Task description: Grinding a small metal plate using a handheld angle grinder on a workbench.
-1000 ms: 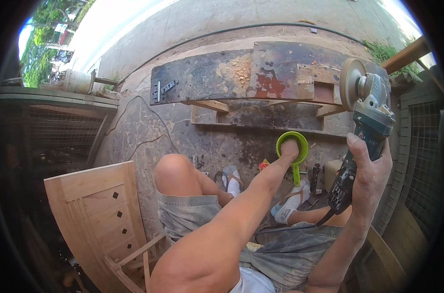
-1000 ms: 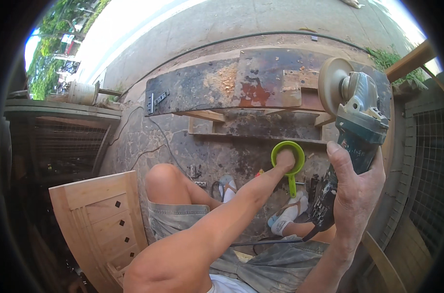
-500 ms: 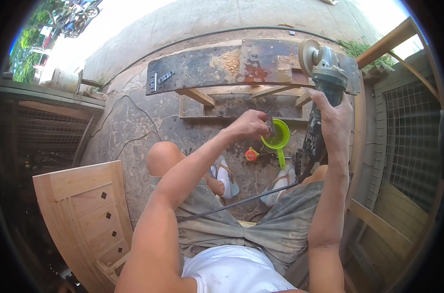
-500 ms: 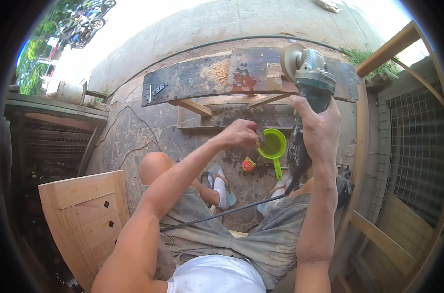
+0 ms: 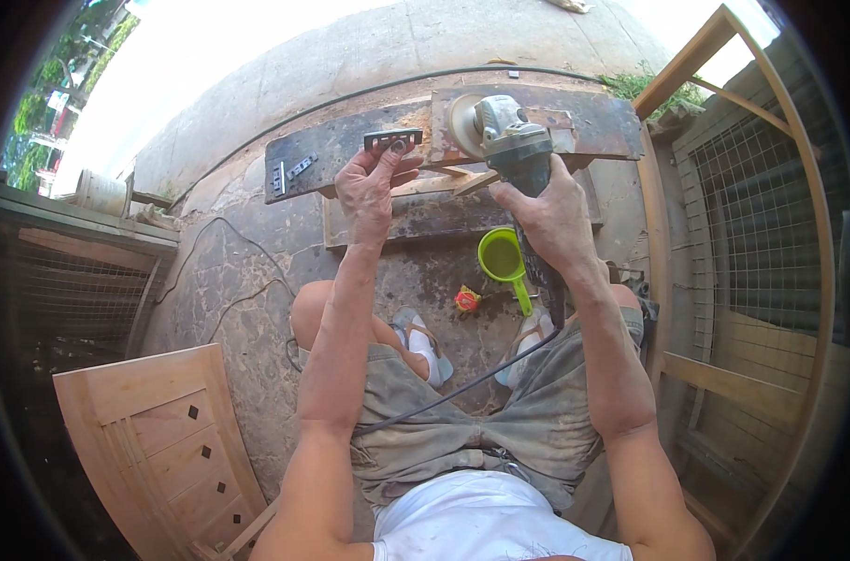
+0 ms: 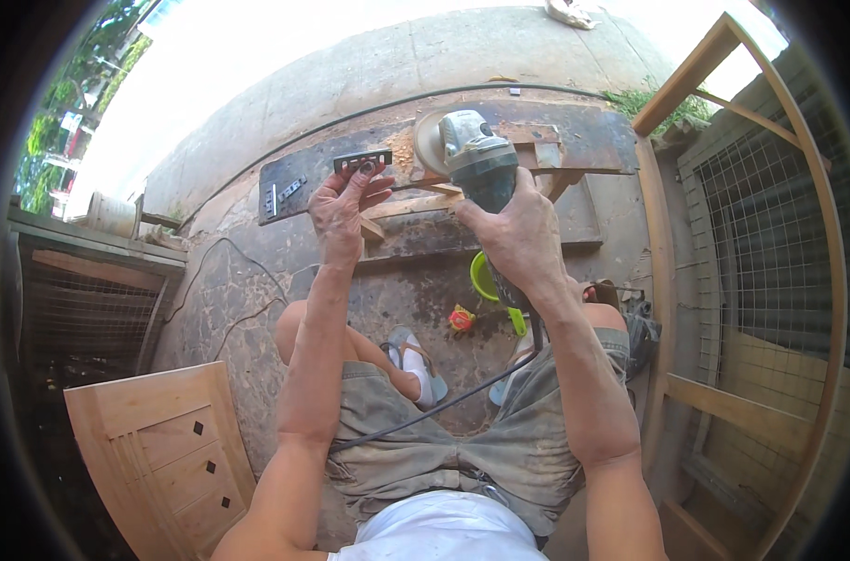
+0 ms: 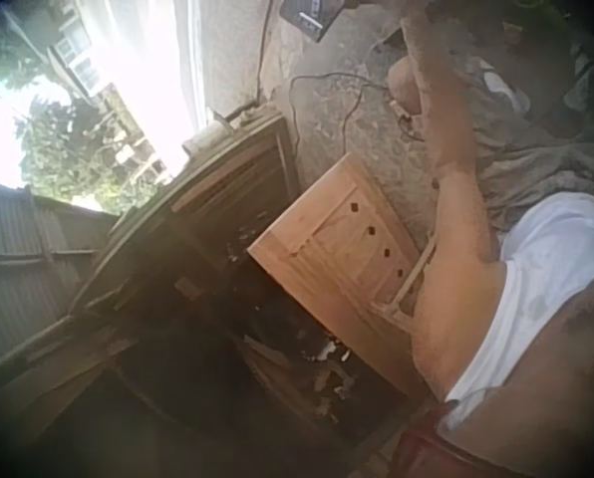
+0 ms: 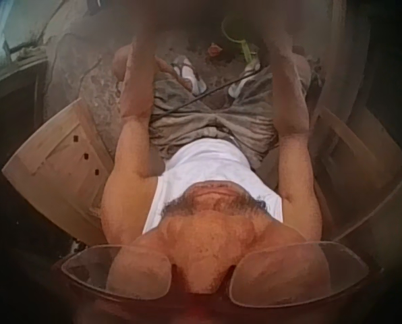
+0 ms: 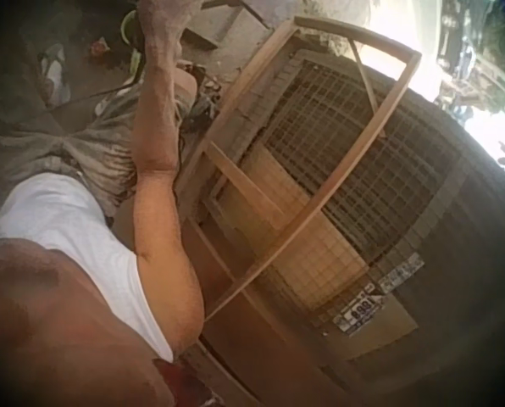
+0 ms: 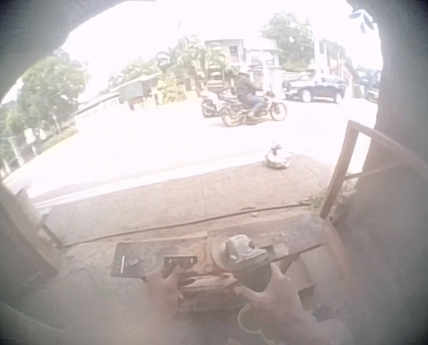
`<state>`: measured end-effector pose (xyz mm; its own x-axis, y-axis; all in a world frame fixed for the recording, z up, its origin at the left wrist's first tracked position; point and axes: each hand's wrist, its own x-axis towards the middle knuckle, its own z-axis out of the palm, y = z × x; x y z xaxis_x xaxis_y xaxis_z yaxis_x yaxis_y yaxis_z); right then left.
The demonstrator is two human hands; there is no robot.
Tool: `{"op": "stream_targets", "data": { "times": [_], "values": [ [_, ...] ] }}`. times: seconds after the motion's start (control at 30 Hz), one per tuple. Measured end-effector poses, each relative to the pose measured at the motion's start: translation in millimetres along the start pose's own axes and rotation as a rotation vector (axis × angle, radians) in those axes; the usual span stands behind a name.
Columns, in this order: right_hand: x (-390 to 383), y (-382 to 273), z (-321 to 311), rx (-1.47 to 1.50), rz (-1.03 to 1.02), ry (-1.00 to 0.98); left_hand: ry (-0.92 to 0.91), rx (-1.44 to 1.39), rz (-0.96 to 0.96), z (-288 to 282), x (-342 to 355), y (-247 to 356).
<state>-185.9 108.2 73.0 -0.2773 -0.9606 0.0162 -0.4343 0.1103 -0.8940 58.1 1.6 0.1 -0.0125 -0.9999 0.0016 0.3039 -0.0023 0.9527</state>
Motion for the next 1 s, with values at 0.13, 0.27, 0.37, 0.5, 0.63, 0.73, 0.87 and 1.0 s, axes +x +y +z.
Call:
{"op": "stream_targets", "data": {
  "times": [0.13,0.27,0.37,0.5,0.63,0.73,0.87,1.0],
  "values": [
    [2,-1,6,-0.075,-0.025,-0.009,0.008,0.08,0.067,4,-3,3],
    [5,0,9,-0.065,-0.003,-0.038,0.015,0.114,0.062,5,-1,2],
    [6,0,10,-0.077,-0.013,-0.049,-0.002,0.154,0.079,6,0,0],
    [7,2,10,-0.099,0.016,-0.072,-0.023,0.183,0.064,12,-3,0],
    [6,-1,7,-0.101,0.027,-0.083,-0.04,0.174,0.053,16,-5,-1],
    [6,-1,7,-0.099,0.036,-0.077,-0.056,0.169,0.062,17,-5,-2],
    [6,0,7,-0.1,0.023,-0.078,-0.071,0.17,0.082,20,-6,-4],
    [5,-5,7,-0.092,0.025,-0.088,-0.089,0.174,0.094,20,-8,-3]
  ]
}}
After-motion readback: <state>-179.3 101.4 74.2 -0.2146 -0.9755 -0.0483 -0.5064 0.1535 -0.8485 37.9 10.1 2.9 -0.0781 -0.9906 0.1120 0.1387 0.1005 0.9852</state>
